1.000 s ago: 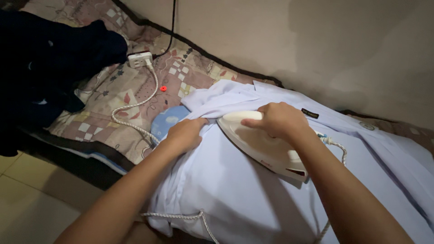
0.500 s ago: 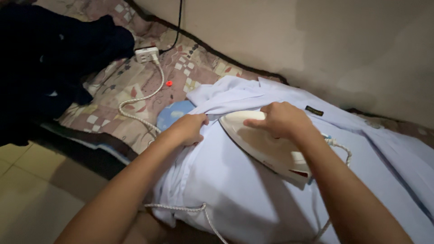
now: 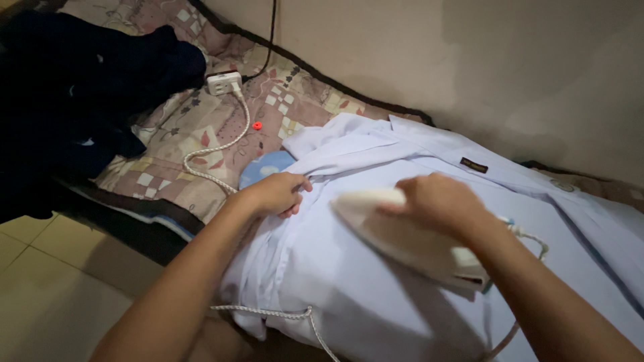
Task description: The person irons a white shirt laid out on a bed. They use a handheld iron to smooth the fabric, repeatedly moving the iron across the shirt and adjusting its position with their hands.
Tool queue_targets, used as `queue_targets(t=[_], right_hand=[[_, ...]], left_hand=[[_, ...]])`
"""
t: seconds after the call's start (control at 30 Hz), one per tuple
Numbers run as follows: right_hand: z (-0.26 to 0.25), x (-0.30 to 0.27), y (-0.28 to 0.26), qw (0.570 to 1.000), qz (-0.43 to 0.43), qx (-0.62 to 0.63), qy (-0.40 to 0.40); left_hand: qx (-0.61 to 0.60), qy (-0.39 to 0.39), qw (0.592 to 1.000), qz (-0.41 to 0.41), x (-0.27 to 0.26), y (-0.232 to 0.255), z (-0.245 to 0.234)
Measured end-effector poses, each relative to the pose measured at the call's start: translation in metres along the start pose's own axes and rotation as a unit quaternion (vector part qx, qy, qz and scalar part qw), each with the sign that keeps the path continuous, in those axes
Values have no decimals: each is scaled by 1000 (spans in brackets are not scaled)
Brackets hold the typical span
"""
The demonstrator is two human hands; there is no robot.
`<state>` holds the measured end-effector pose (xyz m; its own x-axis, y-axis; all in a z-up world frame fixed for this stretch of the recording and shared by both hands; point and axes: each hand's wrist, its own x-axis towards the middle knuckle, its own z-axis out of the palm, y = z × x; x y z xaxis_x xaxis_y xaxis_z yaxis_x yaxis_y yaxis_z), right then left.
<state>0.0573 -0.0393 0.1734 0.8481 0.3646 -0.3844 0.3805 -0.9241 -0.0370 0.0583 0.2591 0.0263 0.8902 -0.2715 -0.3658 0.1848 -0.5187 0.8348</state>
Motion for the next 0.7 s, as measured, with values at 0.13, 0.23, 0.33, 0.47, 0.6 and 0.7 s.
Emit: queue_targets(t=[0.13,0.23,0.33,0.47,0.6,0.7], right_hand=[[-6,23,9,1000,-2,14,-1],[-3,13,-7,998,-55,17,8],[3,-12,-30,994,-106,10,-4],[1,-30,-42,995,-93,-8,-36],[-5,-4,-28,999,-44,-5,7],[-3,25,-6,999,-1,3,35]], left_hand=[[-14,-9,1000,-26,7,-4,-3],[-50,-15,998,-42,12,-7,-3],[-52,-14,997,-49,14,-10,-5],[-47,-13,998,-50,13,-10,-3],[-34,-9,998,-47,11,-7,-7],[-37,-10,998,-48,9,-6,-5]])
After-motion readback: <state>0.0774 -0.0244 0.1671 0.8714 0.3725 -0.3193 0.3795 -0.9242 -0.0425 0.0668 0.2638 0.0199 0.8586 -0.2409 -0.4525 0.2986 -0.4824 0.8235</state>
